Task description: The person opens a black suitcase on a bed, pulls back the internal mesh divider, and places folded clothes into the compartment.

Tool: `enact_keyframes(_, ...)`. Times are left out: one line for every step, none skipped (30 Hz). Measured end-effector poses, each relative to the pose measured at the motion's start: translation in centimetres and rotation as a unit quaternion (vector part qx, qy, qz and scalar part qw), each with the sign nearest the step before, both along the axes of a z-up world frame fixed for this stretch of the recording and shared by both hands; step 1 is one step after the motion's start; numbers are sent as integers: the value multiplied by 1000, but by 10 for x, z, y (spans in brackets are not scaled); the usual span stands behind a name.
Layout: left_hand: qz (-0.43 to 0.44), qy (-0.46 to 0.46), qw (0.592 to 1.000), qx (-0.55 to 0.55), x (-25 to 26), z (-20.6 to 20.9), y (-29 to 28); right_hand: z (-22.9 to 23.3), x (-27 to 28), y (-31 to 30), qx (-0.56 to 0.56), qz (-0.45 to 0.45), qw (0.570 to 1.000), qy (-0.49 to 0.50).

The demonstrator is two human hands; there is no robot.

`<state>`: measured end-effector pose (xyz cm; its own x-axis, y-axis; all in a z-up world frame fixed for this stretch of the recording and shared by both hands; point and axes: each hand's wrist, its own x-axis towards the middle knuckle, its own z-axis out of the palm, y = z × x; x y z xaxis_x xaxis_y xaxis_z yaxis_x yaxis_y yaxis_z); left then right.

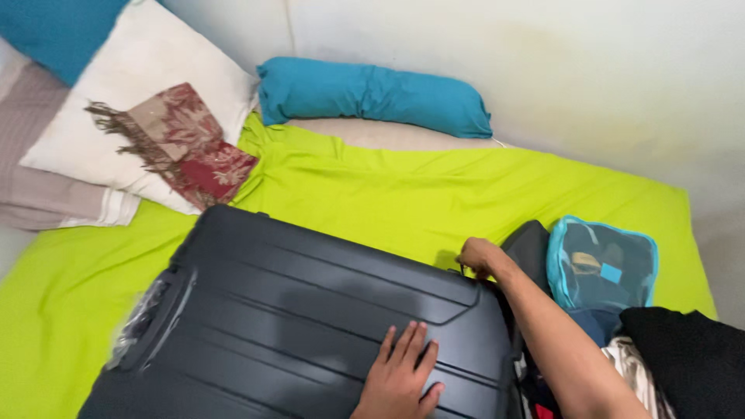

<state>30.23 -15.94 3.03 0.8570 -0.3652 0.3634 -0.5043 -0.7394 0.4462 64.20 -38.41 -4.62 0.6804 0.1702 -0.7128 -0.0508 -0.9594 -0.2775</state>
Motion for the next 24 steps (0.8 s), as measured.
enact_keyframes(4, 3, 999, -33, -2, 3, 8, 4, -3, 2, -19, 0, 997, -75)
enact_keyframes(8, 3, 999, -31, -3, 6, 18, 7, -6, 5, -36, 1, 988, -151)
enact_keyframes(35, -16, 999, -7, -2, 10, 27, 11, -9, 8, -35, 4, 988, -152)
enact_keyframes(62, -35, 997, 17, -1, 14, 38, 18, -16, 12, -13, 22, 970, -242)
enact_keyframes(65, -36, 997, 16, -1, 19, 48, 29, -23, 18, 8, 40, 943, -330)
enact_keyframes(85, -27, 996, 27, -2, 22, 61, 42, -31, 26, 7, 43, 943, -331)
enact_keyframes(105, -19, 994, 38, -3, 25, 75, 55, -44, 35, 40, 33, 940, -338)
enact_keyframes(107, -21, 993, 37, -4, 27, 88, 69, -55, 45, 73, 23, 936, -343)
enact_keyframes(121, -4, 992, 44, -3, 29, 101, 82, -65, 57, 72, 23, 935, -346)
enact_keyframes(135, 14, 989, 50, -3, 30, 114, 93, -77, 68, 86, 24, 929, -359)
enact_keyframes(135, 11, 990, 49, -6, 31, 127, 103, -90, 79, 100, 23, 923, -372)
enact_keyframes(142, 9, 988, 52, -8, 31, 141, 111, -102, 91, 99, 23, 922, -374)
enact_keyframes(148, 5, 987, 57, -8, 31, 155, 118, -113, 104, 103, 16, 917, -385)
enact_keyframes(146, 1, 988, 57, -8, 32, 168, 124, -123, 117, 106, 10, 912, -397)
enact_keyframes(148, 12, 987, 52, -9, 33, 180, 129, -133, 128, 106, 8, 910, -400)
enact_keyframes(151, 23, 987, 47, -9, 33, 193, 133, -142, 139, 122, 8, 901, -416)
enact_keyframes(150, 24, 987, 47, -11, 34, 205, 136, -151, 150, 138, 10, 893, -428)
enact_keyframes(146, 27, 987, 58, -12, 35, 218, 138, -159, 160, 137, 9, 893, -428)
enact_keyframes(146, 31, 986, 69, -15, 36, 231, 139, -166, 172, 137, 16, 892, -430)
enact_keyframes(147, 32, 986, 68, -17, 37, 244, 139, -174, 185, 137, 23, 891, -433)
enact_keyframes(153, 49, 983, 85, -19, 37, 258, 138, -182, 197, 138, 25, 891, -432)
enact_keyframes(159, 66, 980, 101, -22, 38, 271, 139, -189, 209, 153, 16, 878, -453)
enact_keyframes(161, 67, 979, 102, -25, 40, 286, 139, -196, 222, 169, 7, 864, -475)
enact_keyframes(166, 76, 978, 103, -29, 41, 301, 140, -202, 235, 171, 7, 864, -473)
